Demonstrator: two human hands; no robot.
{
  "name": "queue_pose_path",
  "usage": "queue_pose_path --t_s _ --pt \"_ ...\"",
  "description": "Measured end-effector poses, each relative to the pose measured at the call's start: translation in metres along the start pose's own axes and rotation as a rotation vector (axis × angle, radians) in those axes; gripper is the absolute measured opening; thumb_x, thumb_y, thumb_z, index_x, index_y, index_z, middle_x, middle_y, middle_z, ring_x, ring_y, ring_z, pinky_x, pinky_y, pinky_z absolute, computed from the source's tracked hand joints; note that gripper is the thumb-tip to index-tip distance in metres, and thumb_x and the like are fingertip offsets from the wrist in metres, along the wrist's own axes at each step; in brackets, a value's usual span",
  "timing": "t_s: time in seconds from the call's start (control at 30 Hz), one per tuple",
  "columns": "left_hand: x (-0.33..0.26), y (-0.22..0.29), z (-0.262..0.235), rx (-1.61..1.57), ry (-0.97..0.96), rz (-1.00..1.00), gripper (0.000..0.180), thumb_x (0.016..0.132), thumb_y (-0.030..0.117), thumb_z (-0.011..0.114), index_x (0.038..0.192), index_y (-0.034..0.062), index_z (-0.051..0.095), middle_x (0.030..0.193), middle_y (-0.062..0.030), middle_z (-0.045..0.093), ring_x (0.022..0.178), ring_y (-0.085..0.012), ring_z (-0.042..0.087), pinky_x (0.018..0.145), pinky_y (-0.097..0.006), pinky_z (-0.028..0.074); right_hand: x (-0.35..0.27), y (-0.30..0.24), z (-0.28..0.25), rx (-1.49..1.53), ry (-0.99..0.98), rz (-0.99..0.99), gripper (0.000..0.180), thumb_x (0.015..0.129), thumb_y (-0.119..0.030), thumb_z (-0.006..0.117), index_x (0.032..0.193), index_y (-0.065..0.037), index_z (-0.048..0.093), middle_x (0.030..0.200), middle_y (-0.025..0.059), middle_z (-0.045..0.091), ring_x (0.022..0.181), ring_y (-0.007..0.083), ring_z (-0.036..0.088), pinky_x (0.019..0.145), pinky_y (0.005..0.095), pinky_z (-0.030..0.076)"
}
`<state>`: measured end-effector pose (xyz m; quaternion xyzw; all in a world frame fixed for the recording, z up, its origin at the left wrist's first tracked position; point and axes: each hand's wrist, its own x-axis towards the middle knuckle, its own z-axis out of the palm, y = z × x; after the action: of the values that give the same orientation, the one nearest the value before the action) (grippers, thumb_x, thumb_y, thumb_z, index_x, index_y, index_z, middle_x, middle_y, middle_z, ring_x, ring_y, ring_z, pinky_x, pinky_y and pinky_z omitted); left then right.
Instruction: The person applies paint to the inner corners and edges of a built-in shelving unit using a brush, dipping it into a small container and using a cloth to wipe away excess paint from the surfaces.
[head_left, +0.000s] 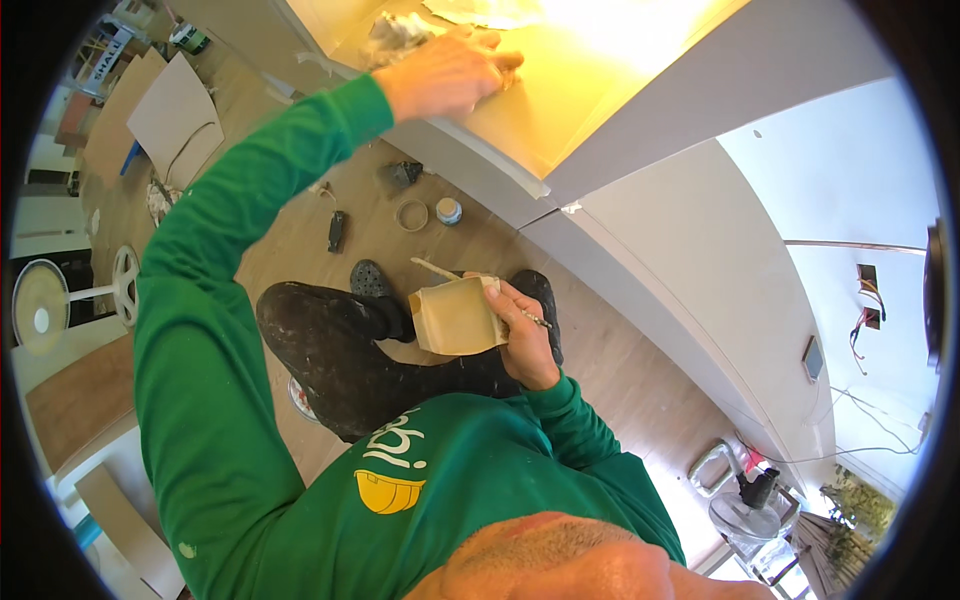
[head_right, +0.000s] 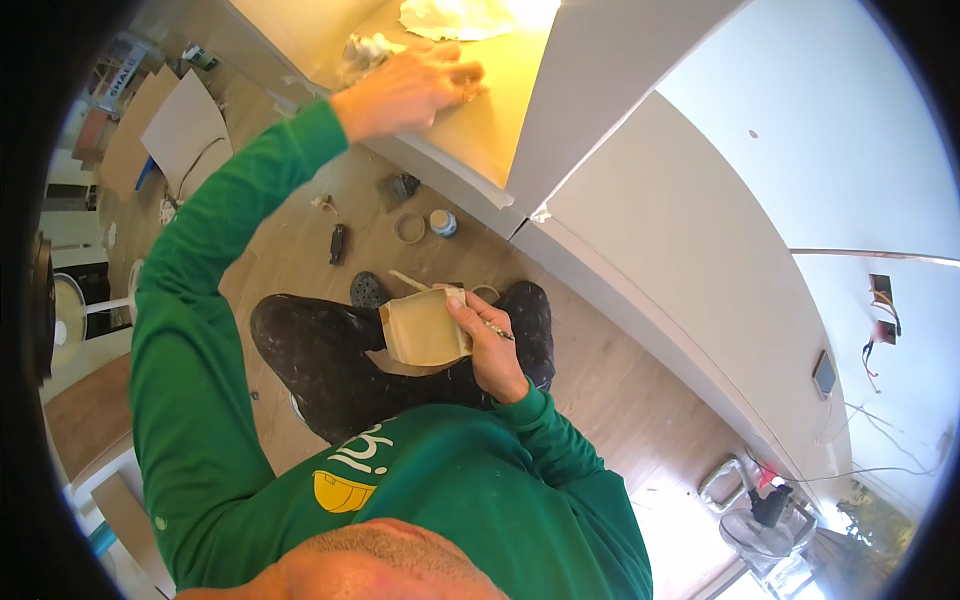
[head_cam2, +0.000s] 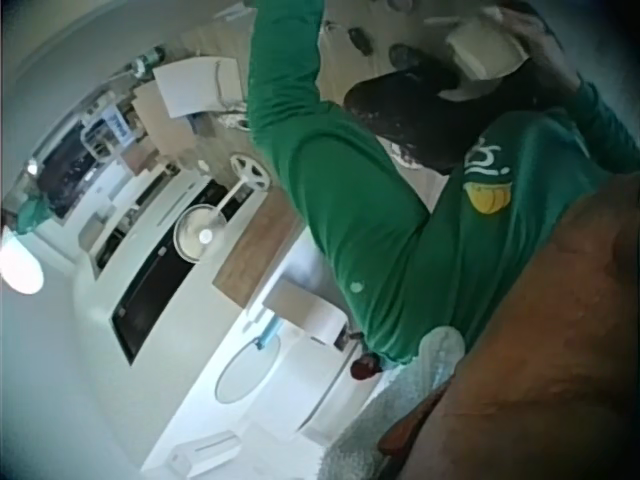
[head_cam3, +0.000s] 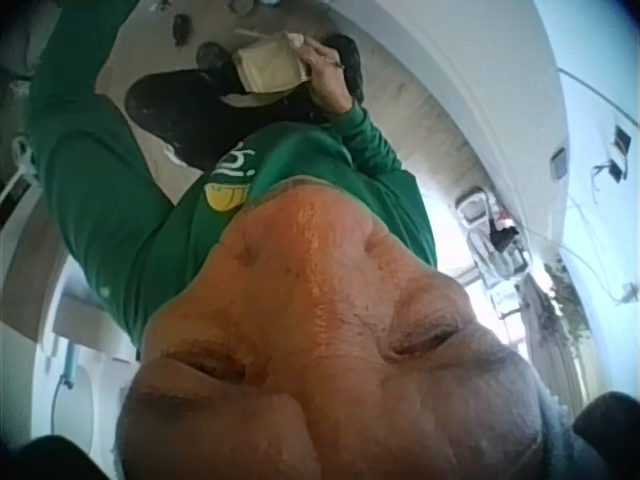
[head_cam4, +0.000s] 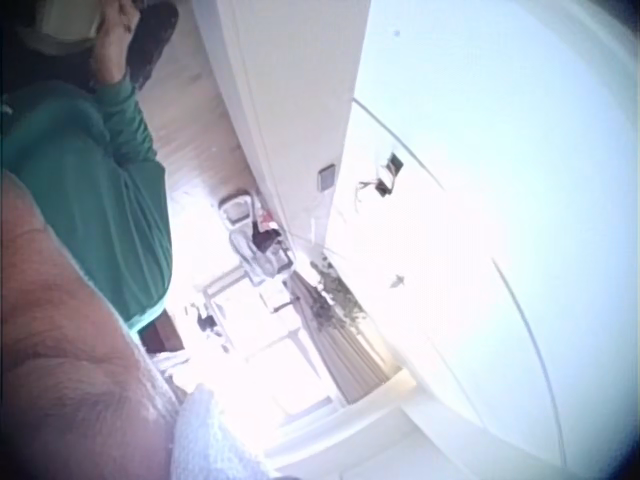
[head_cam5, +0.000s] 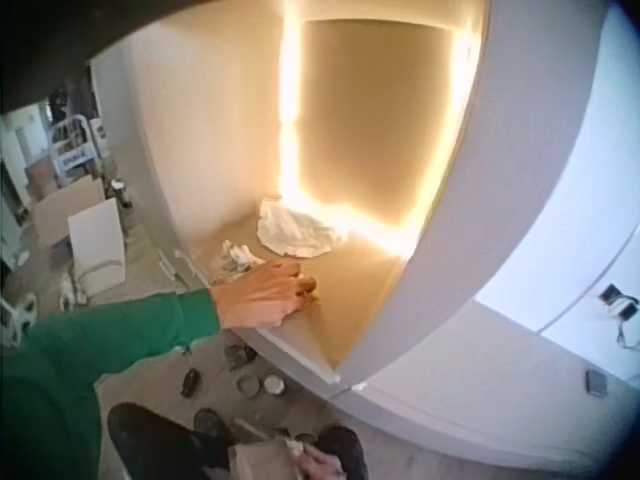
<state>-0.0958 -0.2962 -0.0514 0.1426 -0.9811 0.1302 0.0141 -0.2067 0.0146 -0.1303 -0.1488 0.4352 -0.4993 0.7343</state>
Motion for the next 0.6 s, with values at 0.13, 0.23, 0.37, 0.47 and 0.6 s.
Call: queue_pose_path --t_s 0.13,0.23,0.37,0.47,0.6 --pt "-0.020 0.010 0.005 -0.093 0.044 0.014 0.050 0.076 0.006 0.064 0.126 0.0067 0.068 0.123 -0.0003 0.060 0.109 -0.0232 0.056 0.090 -0.038 0.047 0.003 0.001 -0.003 0.005 0.001 -0.013 0.038 0.105 -0.023 0.057 0.131 0.003 0.063 0.117 0.0065 0.070 0.105 0.0127 0.065 0.094 0.0264 0.049" --pt "0.008 0.005 0.002 -0.058 0.040 -0.027 0.051 0.075 0.006 0.066 0.127 0.0075 0.068 0.123 0.0005 0.061 0.109 -0.0227 0.056 0.090 -0.038 0.047 0.003 0.003 -0.002 -0.022 -0.029 -0.005 0.039 0.105 -0.024 0.055 0.132 0.004 0.062 0.119 0.0075 0.070 0.106 0.0138 0.066 0.095 0.0272 0.050" --pt "-0.006 0.014 0.006 -0.019 0.108 0.041 0.051 0.075 0.006 0.067 0.126 0.0068 0.068 0.122 -0.0001 0.061 0.110 -0.0214 0.056 0.089 -0.037 0.047 0.001 -0.003 -0.005 -0.067 -0.003 -0.024 0.041 0.106 -0.025 0.052 0.133 0.005 0.060 0.121 0.0095 0.069 0.109 0.0156 0.066 0.095 0.0286 0.051" --pt "-0.009 0.013 0.014 -0.021 0.176 0.018 0.051 0.075 0.007 0.067 0.126 0.0070 0.068 0.121 -0.0001 0.061 0.109 -0.0208 0.056 0.088 -0.037 0.047 0.002 0.000 -0.006 -0.011 0.003 -0.016 0.040 0.105 -0.025 0.056 0.132 0.005 0.062 0.118 0.0076 0.070 0.106 0.0135 0.065 0.095 0.0271 0.050" --pt "0.014 0.010 0.007 -0.054 0.125 0.014 0.042 0.076 0.009 0.065 0.118 0.0077 0.071 0.117 -0.0007 0.062 0.106 -0.0221 0.057 0.085 -0.038 0.048 0.006 -0.001 0.002 -0.034 -0.038 -0.005 0.039 0.104 -0.024 0.058 0.131 0.004 0.063 0.116 0.0070 0.071 0.104 0.0125 0.065 0.094 0.0264 0.049"
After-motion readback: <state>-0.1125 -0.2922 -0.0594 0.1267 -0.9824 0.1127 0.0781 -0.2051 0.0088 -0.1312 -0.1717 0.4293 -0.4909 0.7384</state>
